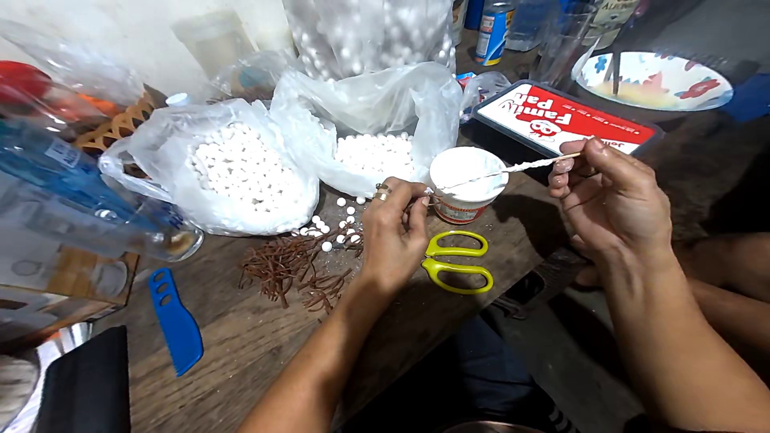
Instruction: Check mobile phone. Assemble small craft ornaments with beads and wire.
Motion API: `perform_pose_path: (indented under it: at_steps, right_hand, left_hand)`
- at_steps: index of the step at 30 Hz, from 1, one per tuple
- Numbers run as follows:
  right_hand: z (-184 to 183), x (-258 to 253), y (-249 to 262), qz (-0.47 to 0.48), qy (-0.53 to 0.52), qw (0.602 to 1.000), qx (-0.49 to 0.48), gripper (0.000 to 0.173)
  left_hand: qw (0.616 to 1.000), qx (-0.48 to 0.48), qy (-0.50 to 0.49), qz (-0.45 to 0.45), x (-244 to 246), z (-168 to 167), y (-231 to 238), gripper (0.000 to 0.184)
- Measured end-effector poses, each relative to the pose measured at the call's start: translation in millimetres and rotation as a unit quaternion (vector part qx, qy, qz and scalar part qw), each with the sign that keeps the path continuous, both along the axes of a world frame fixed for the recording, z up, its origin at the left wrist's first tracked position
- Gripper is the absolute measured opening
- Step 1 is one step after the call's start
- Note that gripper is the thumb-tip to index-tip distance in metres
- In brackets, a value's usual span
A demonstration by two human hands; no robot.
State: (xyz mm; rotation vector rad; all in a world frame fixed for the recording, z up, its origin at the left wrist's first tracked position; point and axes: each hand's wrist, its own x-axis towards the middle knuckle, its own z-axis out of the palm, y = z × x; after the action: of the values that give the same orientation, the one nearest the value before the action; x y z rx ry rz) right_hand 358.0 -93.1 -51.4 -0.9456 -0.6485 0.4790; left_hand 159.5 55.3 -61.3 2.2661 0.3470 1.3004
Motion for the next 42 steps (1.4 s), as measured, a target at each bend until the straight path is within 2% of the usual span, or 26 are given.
perform_pose_path:
  at_steps: [4, 7, 11, 16, 19, 21, 23, 25, 29, 31, 34, 36, 39, 42]
  right_hand:
    - [-1, 5, -1, 0.014, 0.032, 0.999, 0.009, 0.043]
    - [-2, 11, -2, -0.016, 0.027, 0.999, 0.011, 0.041]
    - [-2, 17, -1, -0.083, -0.103, 0.991, -0.013, 0.039]
    - [-2, 14, 16, -0.058, -0.244, 0.964, -0.083, 0.031]
    - [-2, 14, 21, -0.081, -0.34, 0.919, -0.185, 0.024]
    - [0, 18, 11, -0.156, -0.448, 0.849, -0.233, 0.035]
    - [3, 13, 1, -0.227, -0.503, 0.806, -0.213, 0.05]
    - [7, -7, -1, -0.255, -0.541, 0.789, -0.139, 0.048]
    - [20, -65, 26, -0.109, -0.594, 0.795, -0.058, 0.032]
    - [20, -82, 56, -0.022, -0.602, 0.794, -0.082, 0.025]
    - [18, -94, 103, 0.081, -0.612, 0.772, -0.152, 0.018]
    - [24, -94, 126, 0.107, -0.623, 0.745, -0.212, 0.016]
    - [33, -93, 137, 0.08, -0.641, 0.703, -0.297, 0.013]
    - [27, -91, 140, 0.074, -0.65, 0.679, -0.334, 0.01]
  left_hand:
    - [1.0, 0.007, 0.0, 0.005, 0, -1, 0, 0.011]
    - [1.0, -0.001, -0.003, 0.001, -2, 0, 0, 0.011]
    - [1.0, -0.018, -0.007, 0.009, -10, 1, 1, 0.011]
    - [0.997, -0.05, 0.006, 0.064, -43, 6, 8, 0.016]
    - [0.993, -0.078, -0.018, 0.082, -71, 5, 19, 0.012]
    - [0.989, -0.114, -0.034, 0.088, -89, 5, 24, 0.009]
    - [0.984, -0.144, -0.051, 0.094, -104, 3, 27, 0.01]
    - [0.979, -0.171, -0.069, 0.089, -113, 2, 27, 0.011]
    - [0.973, -0.198, -0.094, 0.074, -117, -1, 27, 0.009]
    - [0.974, -0.188, -0.1, 0.083, -117, -2, 27, 0.008]
    - [0.974, -0.17, -0.098, 0.112, -121, -1, 29, 0.006]
    - [0.977, -0.15, -0.09, 0.122, -126, -3, 32, 0.007]
    - [0.978, -0.143, -0.081, 0.127, -129, -8, 34, 0.007]
    - [0.978, -0.149, -0.075, 0.124, -128, -9, 33, 0.007]
